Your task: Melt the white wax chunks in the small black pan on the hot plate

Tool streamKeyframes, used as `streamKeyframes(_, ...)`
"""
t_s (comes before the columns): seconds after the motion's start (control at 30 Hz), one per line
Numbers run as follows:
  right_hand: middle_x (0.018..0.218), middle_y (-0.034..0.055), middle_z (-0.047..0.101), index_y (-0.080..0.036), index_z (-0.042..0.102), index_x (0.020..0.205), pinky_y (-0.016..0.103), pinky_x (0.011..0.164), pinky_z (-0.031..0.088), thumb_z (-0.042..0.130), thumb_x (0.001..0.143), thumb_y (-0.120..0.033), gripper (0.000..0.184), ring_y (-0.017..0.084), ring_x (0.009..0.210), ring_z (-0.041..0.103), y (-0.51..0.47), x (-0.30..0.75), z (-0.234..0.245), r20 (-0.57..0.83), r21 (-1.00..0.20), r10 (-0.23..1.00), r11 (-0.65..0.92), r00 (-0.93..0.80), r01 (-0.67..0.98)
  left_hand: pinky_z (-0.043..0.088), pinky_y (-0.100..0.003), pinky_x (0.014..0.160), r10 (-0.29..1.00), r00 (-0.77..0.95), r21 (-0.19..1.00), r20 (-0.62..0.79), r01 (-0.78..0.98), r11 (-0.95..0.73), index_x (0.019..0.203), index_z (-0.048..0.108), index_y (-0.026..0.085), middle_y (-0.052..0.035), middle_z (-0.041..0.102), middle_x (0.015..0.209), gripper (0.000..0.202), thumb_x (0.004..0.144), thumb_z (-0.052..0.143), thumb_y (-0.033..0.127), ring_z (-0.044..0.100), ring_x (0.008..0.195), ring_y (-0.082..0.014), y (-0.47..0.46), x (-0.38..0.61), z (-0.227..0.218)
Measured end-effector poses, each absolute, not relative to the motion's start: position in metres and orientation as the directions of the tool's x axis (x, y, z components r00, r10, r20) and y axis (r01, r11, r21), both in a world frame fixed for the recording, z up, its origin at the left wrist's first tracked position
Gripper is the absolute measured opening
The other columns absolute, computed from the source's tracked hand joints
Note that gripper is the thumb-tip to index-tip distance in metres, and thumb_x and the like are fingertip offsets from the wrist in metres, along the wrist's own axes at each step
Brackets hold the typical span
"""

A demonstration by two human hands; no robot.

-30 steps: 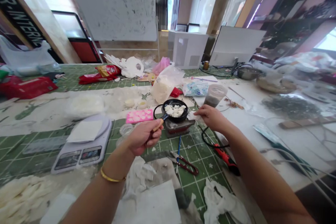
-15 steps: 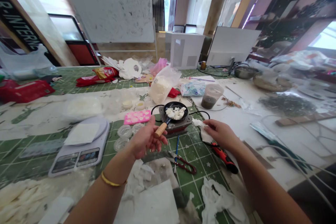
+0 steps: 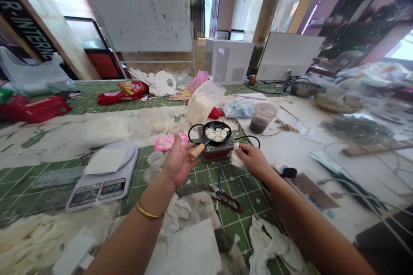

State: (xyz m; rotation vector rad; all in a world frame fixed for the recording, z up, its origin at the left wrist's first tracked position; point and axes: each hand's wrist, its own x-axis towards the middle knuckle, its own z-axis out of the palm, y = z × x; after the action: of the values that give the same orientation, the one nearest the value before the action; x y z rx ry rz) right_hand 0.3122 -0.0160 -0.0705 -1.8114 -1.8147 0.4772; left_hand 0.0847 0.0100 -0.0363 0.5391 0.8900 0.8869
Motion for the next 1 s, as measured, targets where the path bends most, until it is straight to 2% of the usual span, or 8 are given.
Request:
streamKeyframes(0.27, 0.082, 0.003, 0.065, -0.025, 0.061, 0.089, 0.032, 0.066, 0.044, 0.05, 0.074, -0.033, 0.021, 0.019, 0.074, 0.058, -0.058, 0.313, -0.063, 0.114, -0.616, 0.99, 0.001, 0.088, 0.788, 0.037, -0.039, 0.09, 0.699, 0.533, 0.556, -0.477, -0.433, 0.71, 0.11, 0.053, 0.006, -0.0207, 0.05, 0.119, 0.076, 0.078, 0.017, 0.065, 0.044, 0.113, -0.0258, -0.03, 0.061, -0.055)
streamKeyframes(0.33, 0.091, 0.0037, 0.063, -0.028, 0.059, 0.098, 0.034, 0.074, 0.044, 0.046, 0.078, -0.031, 0.023, 0.02, 0.084, 0.057, -0.078, 0.297, -0.061, 0.296, -0.636, 0.953, 0.145, 0.066, 0.758, 0.038, -0.04, 0.089, 0.66, 0.594, 0.5, -0.461, -0.441, 0.746, 0.108, 0.054, 0.005, -0.0216, 0.05, 0.119, 0.078, 0.077, 0.018, 0.067, 0.045, 0.111, -0.0272, -0.05, 0.066, -0.059)
streamKeyframes(0.4, 0.104, 0.0032, 0.06, -0.034, 0.053, 0.109, 0.038, 0.086, 0.04, 0.042, 0.08, -0.025, 0.032, 0.021, 0.099, 0.051, -0.094, 0.275, -0.062, 0.432, -0.55, 0.894, 0.367, -0.12, 0.75, 0.04, -0.042, 0.084, 0.608, 0.667, 0.446, -0.431, -0.428, 0.786, 0.107, 0.055, 0.009, -0.0193, 0.054, 0.115, 0.076, 0.075, 0.02, 0.068, 0.049, 0.106, -0.0282, -0.069, 0.078, -0.058)
streamKeyframes(0.5, 0.12, 0.0077, 0.051, -0.029, 0.043, 0.123, 0.042, 0.089, 0.038, 0.04, 0.081, -0.029, 0.041, 0.024, 0.111, 0.042, -0.104, 0.247, -0.07, 0.427, -0.412, 0.824, 0.544, -0.373, 0.731, 0.042, -0.041, 0.077, 0.605, 0.708, 0.427, -0.365, -0.45, 0.784, 0.109, 0.053, 0.021, -0.0115, 0.059, 0.107, 0.067, 0.074, 0.022, 0.069, 0.054, 0.096, -0.0257, -0.09, 0.098, -0.053)
streamKeyframes(0.63, 0.077, 0.0103, 0.059, -0.019, 0.059, 0.092, 0.034, 0.062, 0.042, 0.028, 0.085, -0.031, 0.034, 0.02, 0.069, 0.051, -0.1, 0.239, -0.082, 0.307, -0.337, 0.857, 0.505, -0.414, 0.795, 0.039, -0.037, 0.084, 0.653, 0.683, 0.59, -0.327, -0.392, 0.706, 0.112, 0.052, 0.019, -0.0118, 0.058, 0.108, 0.066, 0.077, 0.02, 0.065, 0.05, 0.103, -0.0236, -0.106, 0.11, -0.051)
streamKeyframes(0.7, 0.062, 0.0062, 0.054, -0.02, 0.056, 0.07, 0.029, 0.054, 0.037, 0.024, 0.085, -0.032, 0.037, 0.015, 0.057, 0.045, -0.095, 0.241, -0.082, 0.312, -0.375, 0.874, 0.474, -0.373, 0.797, 0.033, -0.037, 0.091, 0.675, 0.681, 0.672, -0.285, -0.361, 0.647, 0.117, 0.05, 0.018, -0.0124, 0.053, 0.117, 0.068, 0.077, 0.021, 0.064, 0.043, 0.112, -0.024, -0.11, 0.11, -0.053)
streamKeyframes(0.83, 0.05, -0.0011, 0.042, -0.019, 0.04, 0.053, 0.023, 0.047, 0.03, 0.018, 0.088, -0.032, 0.043, 0.009, 0.046, 0.036, -0.084, 0.241, -0.074, 0.34, -0.561, 0.922, 0.356, -0.184, 0.748, 0.017, -0.042, 0.102, 0.647, 0.753, 0.752, -0.123, -0.355, 0.556, 0.132, 0.031, 0.022, -0.009, 0.032, 0.137, 0.073, 0.074, 0.028, 0.066, 0.023, 0.126, -0.026, -0.115, 0.11, -0.056)
streamKeyframes(1.0, 0.044, -0.0042, 0.032, -0.019, 0.028, 0.048, 0.021, 0.04, 0.024, 0.024, 0.087, -0.043, 0.045, 0.006, 0.041, 0.03, -0.076, 0.253, -0.059, 0.281, -0.797, 0.951, 0.158, 0.127, 0.583, 0.011, -0.047, 0.103, 0.583, 0.811, 0.615, -0.035, -0.443, 0.653, 0.135, 0.025, 0.024, -0.0049, 0.019, 0.143, 0.074, 0.076, 0.013, 0.068, 0.011, 0.13, -0.027, -0.116, 0.106, -0.048)
